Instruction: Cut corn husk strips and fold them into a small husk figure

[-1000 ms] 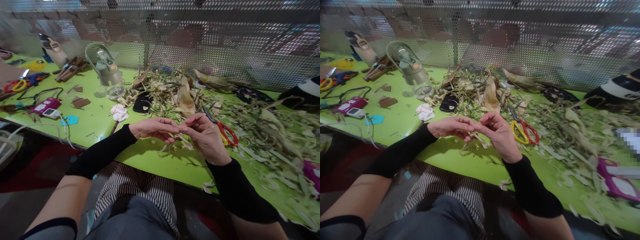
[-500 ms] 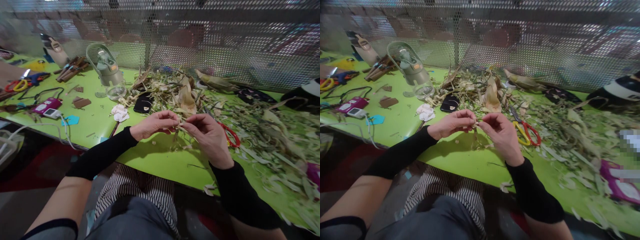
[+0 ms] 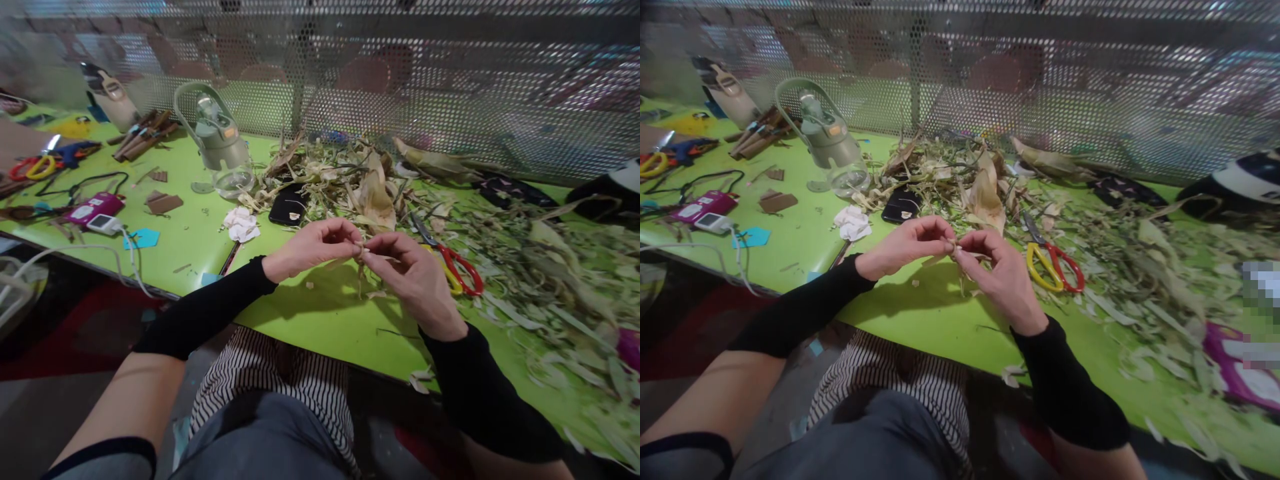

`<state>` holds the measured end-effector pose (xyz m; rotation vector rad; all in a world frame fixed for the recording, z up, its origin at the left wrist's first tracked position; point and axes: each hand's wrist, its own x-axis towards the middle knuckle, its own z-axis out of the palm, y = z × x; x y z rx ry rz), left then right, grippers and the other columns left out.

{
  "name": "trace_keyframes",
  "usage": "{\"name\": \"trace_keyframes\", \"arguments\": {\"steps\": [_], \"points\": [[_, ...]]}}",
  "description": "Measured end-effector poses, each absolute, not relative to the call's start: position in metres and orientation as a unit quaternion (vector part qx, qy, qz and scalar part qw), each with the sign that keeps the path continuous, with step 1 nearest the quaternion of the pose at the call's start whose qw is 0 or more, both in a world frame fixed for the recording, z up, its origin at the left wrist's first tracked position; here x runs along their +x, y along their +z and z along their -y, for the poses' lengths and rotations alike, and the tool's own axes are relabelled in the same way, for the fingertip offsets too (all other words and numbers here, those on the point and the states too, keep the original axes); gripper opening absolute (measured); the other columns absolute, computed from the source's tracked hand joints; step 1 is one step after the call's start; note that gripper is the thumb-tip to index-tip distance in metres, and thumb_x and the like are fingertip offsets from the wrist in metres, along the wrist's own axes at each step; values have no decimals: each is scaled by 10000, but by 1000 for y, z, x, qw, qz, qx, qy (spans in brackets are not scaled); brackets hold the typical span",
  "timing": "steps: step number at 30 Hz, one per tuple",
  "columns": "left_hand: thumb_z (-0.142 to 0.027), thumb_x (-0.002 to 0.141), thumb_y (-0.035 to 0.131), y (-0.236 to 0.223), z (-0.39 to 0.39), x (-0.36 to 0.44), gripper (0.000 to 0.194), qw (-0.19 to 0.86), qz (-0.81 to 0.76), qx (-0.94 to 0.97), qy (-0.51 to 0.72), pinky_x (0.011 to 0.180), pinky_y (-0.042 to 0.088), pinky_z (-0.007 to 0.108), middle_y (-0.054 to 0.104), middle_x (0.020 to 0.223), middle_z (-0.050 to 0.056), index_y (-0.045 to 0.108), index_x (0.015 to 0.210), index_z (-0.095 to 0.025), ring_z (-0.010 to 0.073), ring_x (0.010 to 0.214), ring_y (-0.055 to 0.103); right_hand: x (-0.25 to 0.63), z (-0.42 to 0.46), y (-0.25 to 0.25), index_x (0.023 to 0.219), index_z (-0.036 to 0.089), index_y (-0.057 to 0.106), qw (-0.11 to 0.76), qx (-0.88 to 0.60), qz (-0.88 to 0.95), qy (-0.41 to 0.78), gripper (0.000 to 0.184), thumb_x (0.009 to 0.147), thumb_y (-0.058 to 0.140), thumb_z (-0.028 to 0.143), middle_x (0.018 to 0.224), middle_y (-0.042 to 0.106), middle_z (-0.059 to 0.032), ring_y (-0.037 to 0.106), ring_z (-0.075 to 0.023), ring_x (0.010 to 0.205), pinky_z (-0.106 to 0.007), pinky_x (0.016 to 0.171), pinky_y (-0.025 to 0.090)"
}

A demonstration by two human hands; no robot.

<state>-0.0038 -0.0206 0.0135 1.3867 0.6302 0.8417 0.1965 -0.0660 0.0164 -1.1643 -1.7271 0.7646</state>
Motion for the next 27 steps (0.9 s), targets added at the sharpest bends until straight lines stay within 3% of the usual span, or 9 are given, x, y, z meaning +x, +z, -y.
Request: {"name": "trace_keyframes", "arguments": {"steps": [3,7,10,12,18,27], "points": [[-258,846,761,12,20,-3,166,649,-278,595,383,764,459,264,667,870,-3,652,922,-158,90,786,595,197,65,14,994,248,678,441,-467,740,200,217,916,759,434,966,753,-50,715,-232,858,-385,753,580],[-284,808,783,7,18,1,211,657,-281,555,426,767,476,260,647,840,-22,631,898,-167,82,772,587,197,68,9,1093,284,666,411,-448,791,-69,294,877,822,408,1133,755,-84,686,-322,1064,-510,940,512],[-328,793,806,5,19,3,268,652,-283,540,451,766,481,266,650,850,-18,627,910,-167,87,773,587,195,71,4,1163,303,659,387,-447,786,-183,340,887,823,415,1186,749,-88,666,-339,1096,-513,945,472],[-347,782,822,5,21,5,298,641,-288,536,468,775,483,266,660,870,-11,625,912,-165,91,789,593,194,73,2,1176,298,666,385,-444,783,-205,337,898,815,417,1159,751,-88,666,-327,1065,-490,919,468],[-346,824,794,6,28,10,276,600,-319,538,498,705,467,237,648,869,-14,615,932,-167,78,754,575,188,71,-3,992,266,677,387,-442,801,-114,135,960,735,384,848,705,-34,632,-236,799,-388,754,477],[-341,854,776,-1,25,14,257,584,-314,558,499,766,496,244,639,871,-9,591,904,-169,85,790,587,189,69,-1,1047,257,644,383,-458,780,-190,88,985,693,296,972,771,-76,692,-255,877,-397,760,501]]}}
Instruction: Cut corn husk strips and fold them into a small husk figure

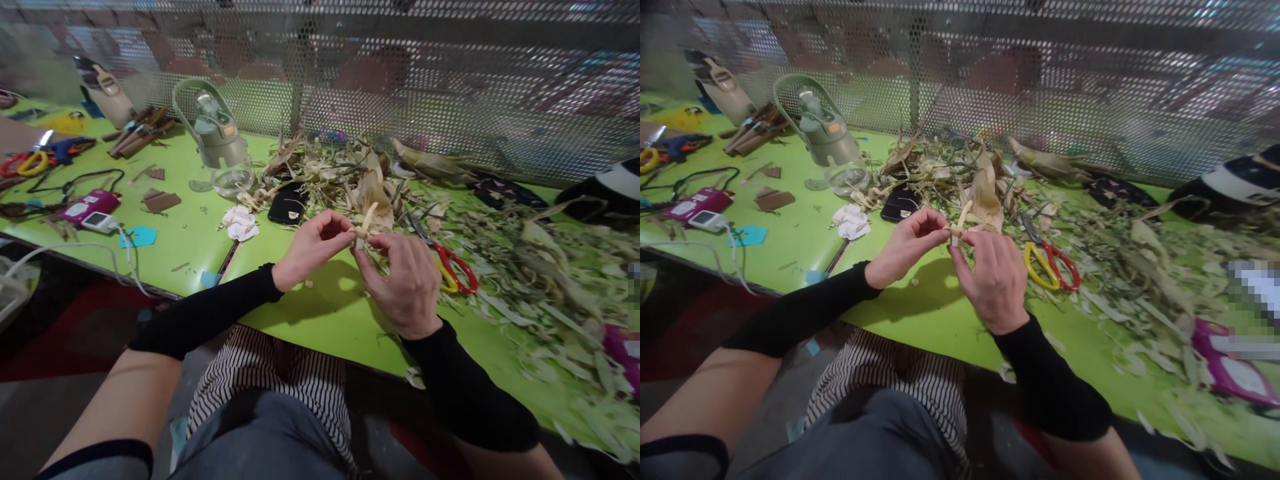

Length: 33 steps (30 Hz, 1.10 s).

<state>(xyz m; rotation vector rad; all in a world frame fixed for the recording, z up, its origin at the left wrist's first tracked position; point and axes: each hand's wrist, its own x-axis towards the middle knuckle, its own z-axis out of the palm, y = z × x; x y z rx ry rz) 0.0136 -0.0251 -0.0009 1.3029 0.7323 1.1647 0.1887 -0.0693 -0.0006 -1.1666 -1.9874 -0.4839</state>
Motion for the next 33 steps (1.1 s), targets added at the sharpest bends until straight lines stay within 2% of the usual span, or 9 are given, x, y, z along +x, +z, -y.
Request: {"name": "trace_keyframes", "arguments": {"steps": [5,14,19,21,25,30,33], "points": [[-441,818,805,0,28,14,359,589,-301,555,504,733,482,238,633,884,-4,593,913,-167,86,789,573,189,72,1,1014,257,665,360,-467,782,-204,23,1000,650,268,939,770,-79,663,-250,815,-408,736,475],[-586,754,844,-5,36,21,503,596,-286,545,516,751,519,251,660,888,6,592,885,-170,101,807,626,188,72,3,953,259,686,387,-469,774,-176,84,1009,624,247,879,756,-68,663,-246,813,-396,760,489],[-599,762,844,-8,34,23,511,594,-272,549,522,759,532,258,672,880,7,603,900,-169,100,799,631,187,69,3,932,242,662,425,-455,762,-178,59,990,668,250,731,662,-15,619,-196,700,-338,652,461],[-601,769,839,-8,34,23,509,587,-267,551,530,751,532,257,671,864,4,602,893,-169,100,787,634,188,68,2,970,239,658,428,-449,758,-200,26,982,679,247,766,669,-20,627,-198,726,-330,646,464],[-599,790,821,-7,34,23,492,567,-289,556,535,740,526,255,667,858,2,596,883,-171,100,781,631,192,69,-1,1026,248,685,388,-461,759,-246,49,983,685,271,955,726,-79,653,-235,856,-361,732,488],[-602,796,808,-6,36,21,487,544,-314,567,533,734,500,252,667,868,7,582,865,-176,102,789,606,193,72,-2,1052,258,722,345,-467,756,-302,77,997,674,281,964,723,-85,609,-222,793,-362,714,466],[-562,810,809,-6,37,22,454,544,-325,566,528,741,494,250,664,872,8,579,861,-174,103,799,600,191,72,-1,1003,252,734,340,-457,758,-318,69,1000,669,276,922,717,-73,586,-204,742,-354,680,449]]}}
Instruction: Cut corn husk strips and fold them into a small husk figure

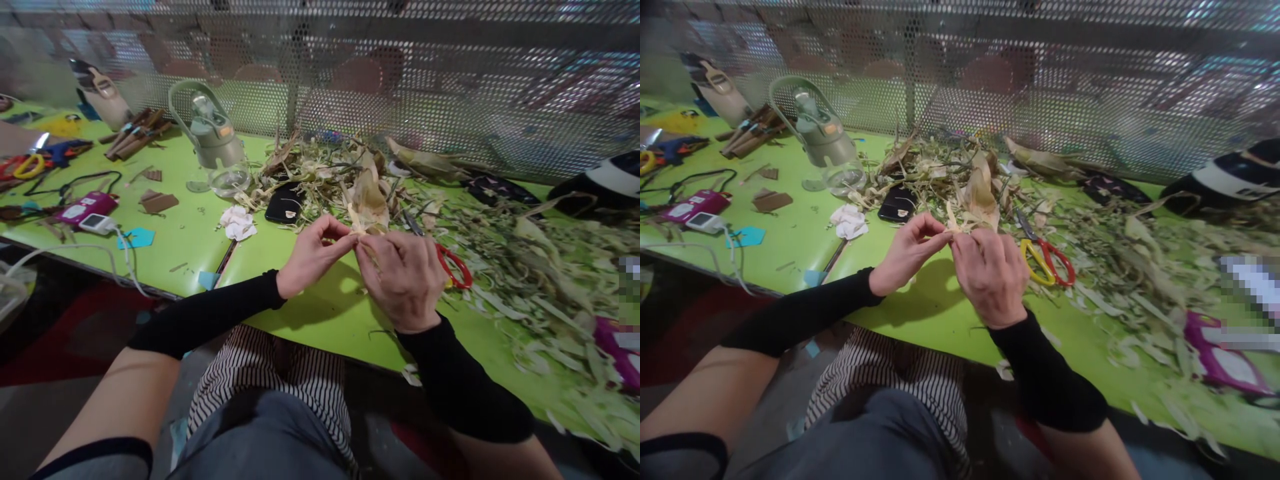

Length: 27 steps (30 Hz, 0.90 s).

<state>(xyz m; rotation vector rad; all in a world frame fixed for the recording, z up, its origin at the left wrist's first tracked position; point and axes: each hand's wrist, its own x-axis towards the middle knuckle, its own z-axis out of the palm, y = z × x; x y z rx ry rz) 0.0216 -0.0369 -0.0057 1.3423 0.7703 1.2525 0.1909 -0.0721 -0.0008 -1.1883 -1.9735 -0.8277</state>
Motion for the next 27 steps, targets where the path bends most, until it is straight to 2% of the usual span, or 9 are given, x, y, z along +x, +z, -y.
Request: {"name": "trace_keyframes", "arguments": {"steps": [6,9,16,21,24,27], "points": [[-475,836,804,-7,38,24,382,561,-329,553,522,696,472,232,655,866,4,570,846,-173,94,771,583,187,71,2,969,234,723,382,-468,758,-246,57,989,673,253,895,733,-85,666,-231,811,-366,709,492],[-407,857,794,-10,36,25,325,563,-318,556,522,713,481,233,651,866,0,569,848,-173,94,781,594,186,69,4,957,233,702,411,-475,755,-186,43,980,671,251,885,745,-78,681,-227,810,-353,668,501],[-355,872,773,-19,31,27,253,545,-291,571,540,826,525,264,682,898,12,595,866,-176,102,830,621,186,65,9,877,217,686,467,-524,712,34,93,918,706,298,811,691,-43,618,-178,705,-328,625,496],[-331,872,759,-20,28,27,220,515,-293,596,542,825,534,262,709,952,37,609,861,-170,106,844,638,187,63,10,868,207,681,473,-551,649,229,169,878,731,369,696,593,12,471,-122,577,-274,522,409],[-249,869,739,-17,23,23,151,489,-315,623,523,804,529,253,714,919,35,616,857,-163,104,828,642,191,62,11,884,202,687,452,-551,666,221,217,883,743,412,725,605,5,433,-114,567,-275,515,383],[-200,867,713,-8,16,13,101,481,-320,674,460,732,499,242,695,832,16,625,849,-154,95,745,620,196,63,15,995,214,725,435,-538,715,96,253,893,761,443,893,684,-49,537,-161,681,-311,588,434]]}}
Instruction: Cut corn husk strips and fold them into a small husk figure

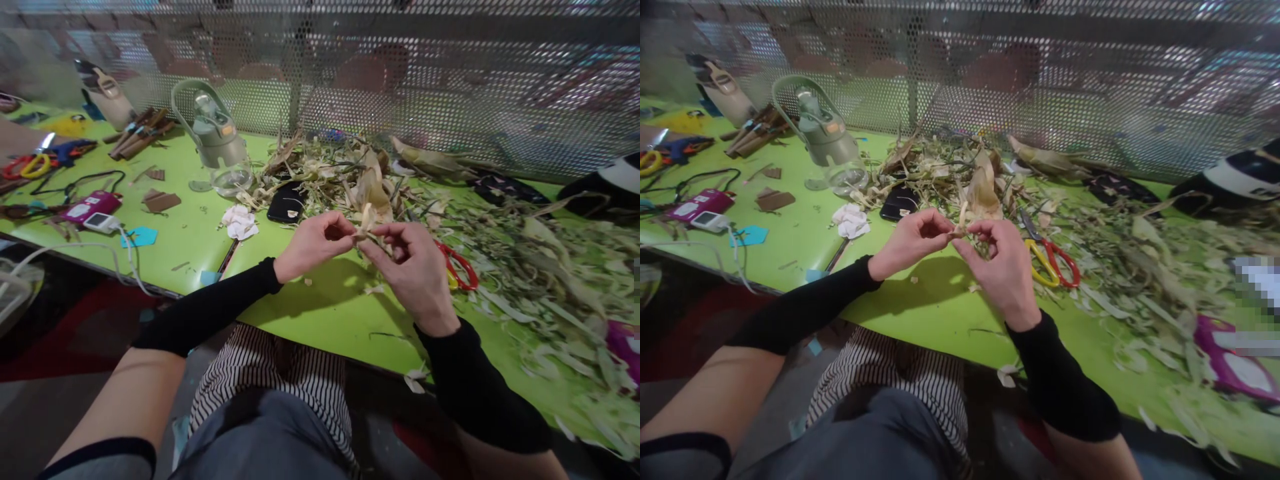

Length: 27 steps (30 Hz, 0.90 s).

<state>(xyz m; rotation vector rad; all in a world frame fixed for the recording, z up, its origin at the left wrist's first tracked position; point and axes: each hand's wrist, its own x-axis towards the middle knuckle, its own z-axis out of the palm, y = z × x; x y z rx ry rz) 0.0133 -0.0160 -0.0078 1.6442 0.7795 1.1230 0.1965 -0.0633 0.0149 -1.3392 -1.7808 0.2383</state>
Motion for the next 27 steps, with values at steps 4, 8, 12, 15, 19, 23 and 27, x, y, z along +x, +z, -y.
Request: {"name": "trace_keyframes", "arguments": {"steps": [4,8,12,15,19,23,27], "points": [[-137,819,700,7,12,-1,80,477,-307,752,335,690,455,241,691,782,-7,623,809,-157,87,693,603,201,63,18,1059,265,767,394,-454,799,-32,144,960,706,351,1020,759,-77,680,-265,964,-443,860,512],[-213,813,733,19,11,-10,118,498,-302,766,272,669,420,246,659,721,-29,633,779,-159,82,659,554,201,62,19,924,266,781,371,-421,827,20,114,969,708,341,916,793,-55,717,-256,882,-447,846,524],[-214,809,731,23,10,-15,98,574,-296,722,248,694,430,250,684,768,-17,662,830,-148,81,694,573,200,65,23,867,254,779,366,-464,791,158,164,947,731,389,816,782,-28,700,-211,755,-362,709,532],[-193,784,764,20,9,-16,142,632,-295,676,238,726,442,256,687,785,-18,634,818,-149,77,714,595,198,68,27,922,247,806,367,-471,771,223,172,923,757,411,804,787,-22,684,-183,701,-312,624,510],[-135,770,787,16,10,-15,267,689,-302,613,244,748,451,266,682,772,-30,550,888,-172,89,734,637,196,69,28,1014,248,838,371,-463,768,240,222,919,762,434,903,817,-41,692,-179,722,-303,617,512],[-128,743,853,18,13,-15,446,684,-319,599,268,769,456,269,708,791,-36,471,963,-197,98,753,666,196,69,28,988,235,843,365,-460,768,256,222,934,746,427,871,802,-37,678,-166,706,-291,615,500],[-152,739,873,19,14,-16,491,677,-318,605,273,751,461,264,727,799,-24,452,987,-206,94,735,661,196,70,30,885,217,810,358,-467,766,259,225,927,757,432,786,757,-23,624,-148,647,-285,587,464]]}}
